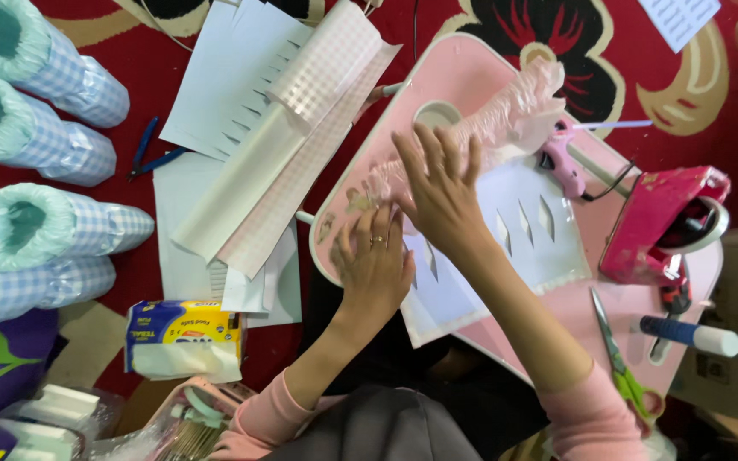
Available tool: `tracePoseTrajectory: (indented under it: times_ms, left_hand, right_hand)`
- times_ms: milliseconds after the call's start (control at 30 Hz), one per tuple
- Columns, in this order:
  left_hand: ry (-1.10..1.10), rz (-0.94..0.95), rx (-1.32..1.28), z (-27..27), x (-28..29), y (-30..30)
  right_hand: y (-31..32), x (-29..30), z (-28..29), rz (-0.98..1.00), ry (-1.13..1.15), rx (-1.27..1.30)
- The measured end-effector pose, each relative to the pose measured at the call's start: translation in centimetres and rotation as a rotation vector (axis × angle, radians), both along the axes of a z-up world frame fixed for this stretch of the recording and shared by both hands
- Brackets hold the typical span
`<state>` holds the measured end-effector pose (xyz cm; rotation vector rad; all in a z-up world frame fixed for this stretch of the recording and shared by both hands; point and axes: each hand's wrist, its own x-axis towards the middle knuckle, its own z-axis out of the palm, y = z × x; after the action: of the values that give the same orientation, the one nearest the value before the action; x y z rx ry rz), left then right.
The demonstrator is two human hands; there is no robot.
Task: The person applies adhesive from a glue gun to a paper frame and attaches a ruffled pink lining, then wraps an outer patterned paper layer around the assembly to form a cylindrical flower package.
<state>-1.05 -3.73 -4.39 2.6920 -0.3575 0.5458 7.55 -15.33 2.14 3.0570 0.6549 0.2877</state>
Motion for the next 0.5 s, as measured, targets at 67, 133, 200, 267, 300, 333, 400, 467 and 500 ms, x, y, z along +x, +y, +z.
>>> tracePoseTrajectory:
  times_ms: [67, 133, 200, 267, 300, 333, 400, 467, 500]
  left_hand:
    - [0.011, -0.026, -0.043, 0.3, -0.1, -0.1]
    - [0.023, -0.054, -0.089, 0.5, -0.2, -0.5]
    - [0.037, -0.126, -0.137, 0.8, -0.5, -1.3]
    - [0.055, -0.212, -0.164, 1.1, -1.4, -2.9]
    - [0.068, -0.291, -0.196, 1.3, -1.7, -3.9]
    - [0.067, -0.3, -0.198, 0.9, -2.5, -4.9]
    - [0.145, -0.372, -0.146, 0.0, -4.1, -6.7]
    - [0.165, -0.365, -0.128, -0.7, -4.3, -6.8]
    - [0.188, -0.351, -0.113, -1.0, -4.5, -6.8]
  right_hand:
    - [-2.6, -2.0, -0.8, -0.02, -0.041, 0.144]
    - [-6.6, -3.4, -1.6, -0.045, -0.083, 0.285]
    - [-12.1, -4.4, -2.2, -0.208, -0.135, 0.419]
    - [-16.5, -5.3, -2.5, -0.283, -0.158, 0.412]
    - [-18.8, -5.7, -2.4, -0.35, -0.186, 0.4]
    - [-20.3, -6.0, -3.0, -0.358, -0.189, 0.397]
    - [-23.1, -6.4, -4.2, -0.423, -0.205, 0.466]
    - [-22.8, -6.1, -3.7, -0.435, -0.204, 0.502]
    - [-22.5, -6.1, -3.4, -0.442, -0.198, 0.536]
